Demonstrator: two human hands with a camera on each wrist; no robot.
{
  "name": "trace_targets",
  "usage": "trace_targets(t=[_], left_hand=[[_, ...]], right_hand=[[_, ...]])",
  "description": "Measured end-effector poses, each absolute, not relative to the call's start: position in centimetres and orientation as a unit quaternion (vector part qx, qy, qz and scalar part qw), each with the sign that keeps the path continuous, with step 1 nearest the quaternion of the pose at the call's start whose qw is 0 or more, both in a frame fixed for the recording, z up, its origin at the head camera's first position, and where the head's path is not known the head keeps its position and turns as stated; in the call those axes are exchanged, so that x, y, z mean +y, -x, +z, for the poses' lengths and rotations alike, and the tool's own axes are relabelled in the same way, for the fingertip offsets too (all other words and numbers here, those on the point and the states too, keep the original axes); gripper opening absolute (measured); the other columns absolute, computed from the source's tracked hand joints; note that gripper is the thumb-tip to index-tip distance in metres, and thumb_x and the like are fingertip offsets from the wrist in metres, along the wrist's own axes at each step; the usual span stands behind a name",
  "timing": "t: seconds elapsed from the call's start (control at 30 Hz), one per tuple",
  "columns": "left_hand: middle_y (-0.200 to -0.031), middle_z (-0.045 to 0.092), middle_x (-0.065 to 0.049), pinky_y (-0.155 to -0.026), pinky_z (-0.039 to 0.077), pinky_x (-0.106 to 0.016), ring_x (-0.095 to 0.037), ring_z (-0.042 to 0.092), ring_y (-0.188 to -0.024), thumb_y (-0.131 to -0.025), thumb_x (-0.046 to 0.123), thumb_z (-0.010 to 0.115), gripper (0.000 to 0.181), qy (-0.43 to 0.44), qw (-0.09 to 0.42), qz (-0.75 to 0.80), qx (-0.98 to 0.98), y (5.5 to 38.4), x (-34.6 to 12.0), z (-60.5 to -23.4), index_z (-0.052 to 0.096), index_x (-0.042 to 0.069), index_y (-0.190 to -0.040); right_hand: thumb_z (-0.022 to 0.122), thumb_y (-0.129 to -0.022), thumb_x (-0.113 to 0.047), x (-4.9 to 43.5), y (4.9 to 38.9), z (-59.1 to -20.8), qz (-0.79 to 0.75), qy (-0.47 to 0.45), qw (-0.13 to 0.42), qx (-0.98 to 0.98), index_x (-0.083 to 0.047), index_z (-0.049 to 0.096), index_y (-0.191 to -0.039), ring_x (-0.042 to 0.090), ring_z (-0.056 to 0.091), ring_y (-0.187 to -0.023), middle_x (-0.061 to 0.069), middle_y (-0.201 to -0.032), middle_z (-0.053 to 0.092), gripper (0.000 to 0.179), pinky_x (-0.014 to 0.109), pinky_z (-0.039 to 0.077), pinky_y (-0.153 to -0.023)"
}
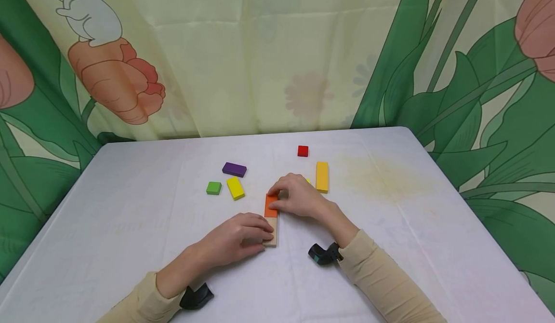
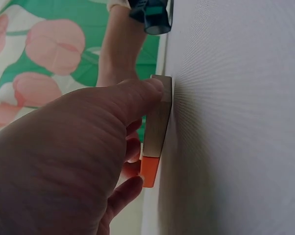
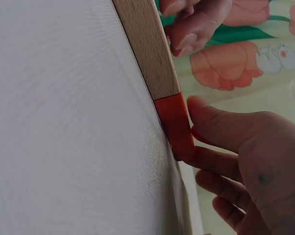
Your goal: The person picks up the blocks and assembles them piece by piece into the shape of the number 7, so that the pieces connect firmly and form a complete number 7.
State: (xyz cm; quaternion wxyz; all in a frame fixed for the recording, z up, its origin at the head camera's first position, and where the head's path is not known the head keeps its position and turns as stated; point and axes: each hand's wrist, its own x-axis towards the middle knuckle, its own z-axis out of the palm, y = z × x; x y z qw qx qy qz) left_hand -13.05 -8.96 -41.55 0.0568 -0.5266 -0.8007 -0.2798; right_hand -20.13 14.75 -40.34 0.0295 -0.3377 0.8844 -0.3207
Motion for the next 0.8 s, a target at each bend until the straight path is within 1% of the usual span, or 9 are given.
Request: trace_targets(t=[0.1,0.2,0.37,0.57,0.8], left_hand=[[-0.120,0.069,0.001,-0.104,0.044,-0.028,-0.013,0.060,-0.116,-0.086,0.018,0.083,0.029,0.522,0.065,-0.274,-0.805,13.0,-9.1,-41.6,0.076,0.010,-0.112],[-0.128,0.065,0.001,-0.105,0.043,-0.034,-0.015,0.056,-0.123,-0.086,0.024,0.082,0.036,0.512,0.073,-0.263,-0.814,13.0,-9.2,-41.7,0.074,0.011,-0.119],[-0.135,0.061,0.001,-0.105,0.042,-0.042,-0.016,0.049,-0.132,-0.088,0.031,0.080,0.043,0.494,0.077,-0.242,-0.832,13.0,-9.3,-42.0,0.071,0.015,-0.126],[-0.142,0.055,0.000,-0.107,0.038,-0.047,-0.017,0.042,-0.138,-0.089,0.035,0.078,0.049,0.483,0.056,-0.234,-0.842,13.1,-9.4,-42.1,0.066,0.017,-0.133],[-0.146,0.053,-0.002,-0.112,0.033,-0.052,-0.016,0.037,-0.143,-0.090,0.036,0.077,0.050,0.475,0.022,-0.230,-0.849,13.3,-9.5,-42.2,0.065,0.018,-0.135]], right_hand=[[0.083,-0.086,-0.021,14.7,20.2,-40.3,-0.317,0.344,0.029,0.883,-0.015,0.079,-0.110,0.017,0.058,-0.102,-0.009,-0.102,0.072,0.026,0.042,0.043,-0.095],[0.081,-0.087,-0.021,14.8,20.2,-40.3,-0.316,0.346,0.022,0.883,-0.014,0.078,-0.114,0.018,0.057,-0.104,-0.008,-0.105,0.072,0.027,0.042,0.043,-0.095],[0.080,-0.089,-0.023,15.1,20.3,-40.2,-0.320,0.329,0.000,0.889,-0.014,0.076,-0.117,0.021,0.056,-0.113,-0.005,-0.114,0.071,0.030,0.046,0.042,-0.099],[0.079,-0.090,-0.023,15.8,20.5,-39.7,-0.324,0.308,-0.015,0.894,-0.013,0.074,-0.122,0.026,0.053,-0.122,0.001,-0.124,0.066,0.034,0.051,0.039,-0.104],[0.078,-0.090,-0.021,17.0,21.0,-39.2,-0.338,0.288,-0.015,0.896,-0.009,0.073,-0.123,0.029,0.050,-0.125,0.006,-0.128,0.064,0.036,0.053,0.036,-0.107]])
